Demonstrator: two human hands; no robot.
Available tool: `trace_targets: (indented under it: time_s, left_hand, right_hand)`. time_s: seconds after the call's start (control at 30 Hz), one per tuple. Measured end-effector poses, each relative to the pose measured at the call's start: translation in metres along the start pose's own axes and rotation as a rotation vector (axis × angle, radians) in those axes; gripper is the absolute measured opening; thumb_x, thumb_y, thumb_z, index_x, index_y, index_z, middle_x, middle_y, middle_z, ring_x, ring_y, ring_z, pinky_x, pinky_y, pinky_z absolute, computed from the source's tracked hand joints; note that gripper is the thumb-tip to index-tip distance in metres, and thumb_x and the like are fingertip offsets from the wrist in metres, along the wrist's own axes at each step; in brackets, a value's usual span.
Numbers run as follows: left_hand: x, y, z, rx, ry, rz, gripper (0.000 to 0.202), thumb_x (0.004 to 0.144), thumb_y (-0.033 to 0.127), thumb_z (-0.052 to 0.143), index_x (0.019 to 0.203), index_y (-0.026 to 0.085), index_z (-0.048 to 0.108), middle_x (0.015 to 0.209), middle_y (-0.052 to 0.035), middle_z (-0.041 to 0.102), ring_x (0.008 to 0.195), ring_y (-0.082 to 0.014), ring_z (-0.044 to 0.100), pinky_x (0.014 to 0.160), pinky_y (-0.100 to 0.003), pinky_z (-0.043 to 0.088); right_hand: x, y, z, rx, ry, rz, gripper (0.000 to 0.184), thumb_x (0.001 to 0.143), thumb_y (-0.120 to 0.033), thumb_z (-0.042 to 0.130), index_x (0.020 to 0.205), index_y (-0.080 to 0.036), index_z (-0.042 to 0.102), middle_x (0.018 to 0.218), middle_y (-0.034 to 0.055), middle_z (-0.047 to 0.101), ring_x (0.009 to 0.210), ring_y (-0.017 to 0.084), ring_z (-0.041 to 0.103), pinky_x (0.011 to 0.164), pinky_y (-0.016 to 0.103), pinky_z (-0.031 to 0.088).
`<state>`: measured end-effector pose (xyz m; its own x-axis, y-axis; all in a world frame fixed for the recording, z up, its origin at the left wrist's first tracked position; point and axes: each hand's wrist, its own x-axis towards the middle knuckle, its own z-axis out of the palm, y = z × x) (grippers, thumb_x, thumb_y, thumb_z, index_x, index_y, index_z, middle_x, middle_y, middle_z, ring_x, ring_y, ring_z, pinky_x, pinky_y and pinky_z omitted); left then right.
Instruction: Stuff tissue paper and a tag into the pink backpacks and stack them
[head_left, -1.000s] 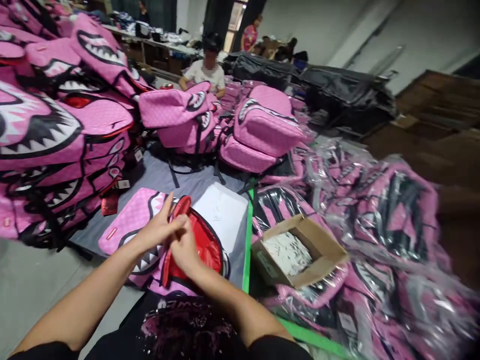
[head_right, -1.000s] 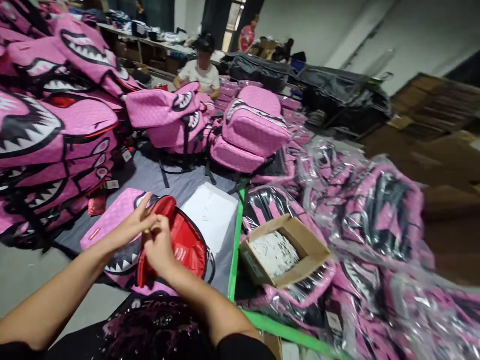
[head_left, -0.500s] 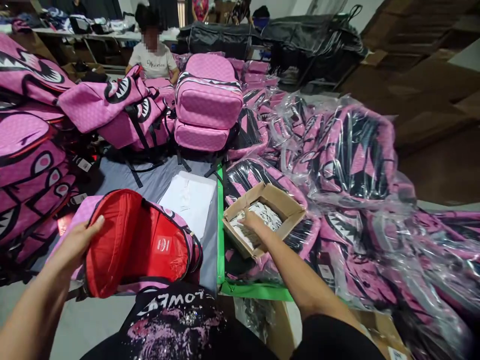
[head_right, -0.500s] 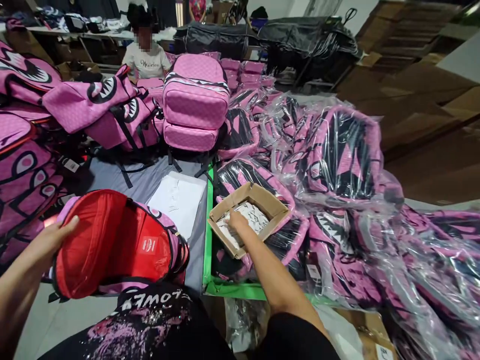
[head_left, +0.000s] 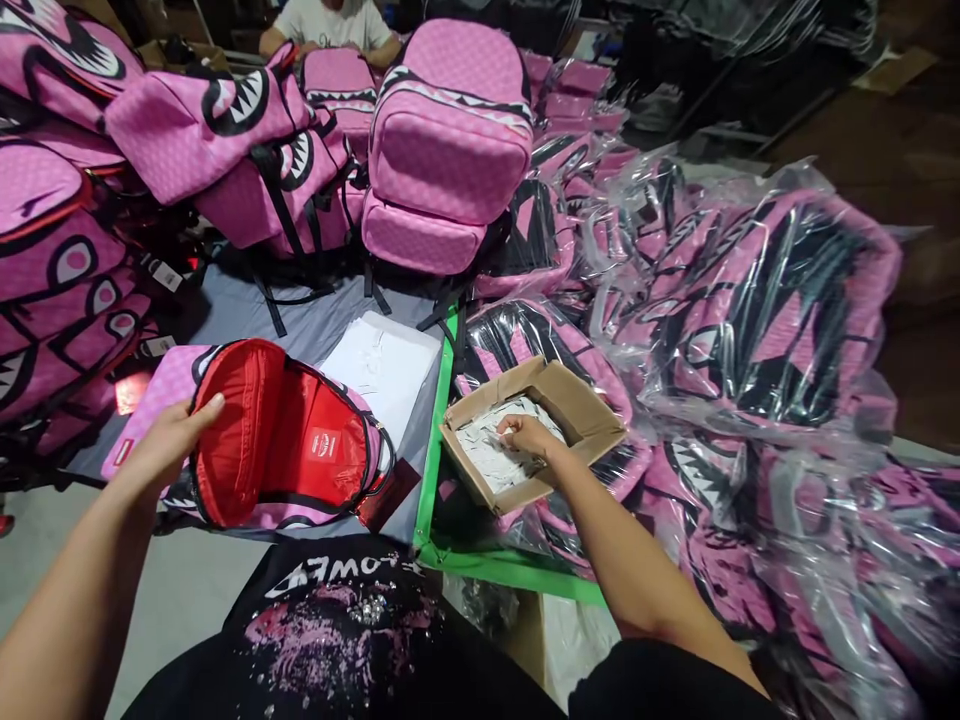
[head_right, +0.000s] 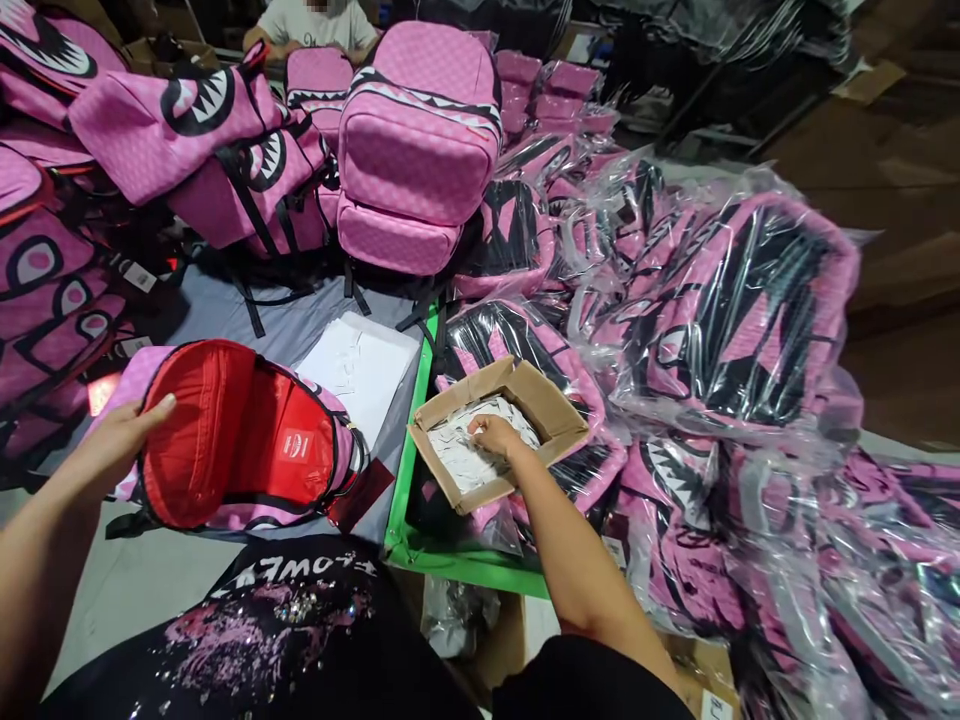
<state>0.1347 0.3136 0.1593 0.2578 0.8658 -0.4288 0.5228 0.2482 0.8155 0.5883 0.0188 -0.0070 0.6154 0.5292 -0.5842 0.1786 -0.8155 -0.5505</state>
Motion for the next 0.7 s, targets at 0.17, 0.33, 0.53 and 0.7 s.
trace_targets:
  time_s: [0.17, 0.33, 0.53, 0.7]
  left_hand:
    - [0.009, -0.007, -0.006, -0.156, 0.019, -0.061, 0.038, 0.077, 0.043, 0.074, 0.098, 0.012, 0.068, 0.079, -0.0080, 0.077, 0.075, -0.0257, 0.074, 0.071, -0.037, 0.063]
    - [0.012, -0.002, -0.009, -0.200, -0.017, -0.021, 0.053, 0.065, 0.051, 0.079, 0.096, 0.010, 0.068, 0.083, -0.0095, 0.077, 0.079, -0.0259, 0.074, 0.074, -0.036, 0.061]
    - [0.015, 0.001, -0.030, -0.247, -0.105, 0.014, 0.058, 0.062, 0.056, 0.081, 0.097, 0.011, 0.069, 0.086, -0.0098, 0.077, 0.086, -0.0263, 0.073, 0.081, -0.038, 0.060]
    - [0.017, -0.012, -0.050, -0.321, -0.136, -0.054, 0.045, 0.066, 0.046, 0.080, 0.095, 0.013, 0.068, 0.079, -0.0075, 0.076, 0.076, -0.0243, 0.074, 0.072, -0.033, 0.061]
  right_hand:
    - [-0.019, 0.003, -0.010, 0.100, 0.129, -0.082, 0.019, 0.056, -0.015, 0.067, 0.074, -0.020, 0.063, 0.049, -0.0113, 0.043, 0.049, 0.009, 0.044, 0.051, 0.019, 0.035]
    - [-0.041, -0.037, 0.027, 0.575, 0.426, -0.199, 0.040, 0.061, -0.038, 0.071, 0.097, -0.019, 0.065, 0.064, -0.0042, 0.060, 0.055, 0.014, 0.058, 0.056, 0.028, 0.048]
    - [-0.094, -0.154, 0.150, 0.813, 0.285, -0.419, 0.047, 0.068, -0.049, 0.072, 0.103, -0.020, 0.061, 0.076, -0.0009, 0.065, 0.068, 0.015, 0.065, 0.070, 0.030, 0.056]
    - [-0.084, -0.124, 0.135, 0.826, 0.630, -0.286, 0.041, 0.073, -0.043, 0.066, 0.105, -0.020, 0.057, 0.077, -0.0021, 0.060, 0.066, 0.014, 0.063, 0.065, 0.027, 0.056]
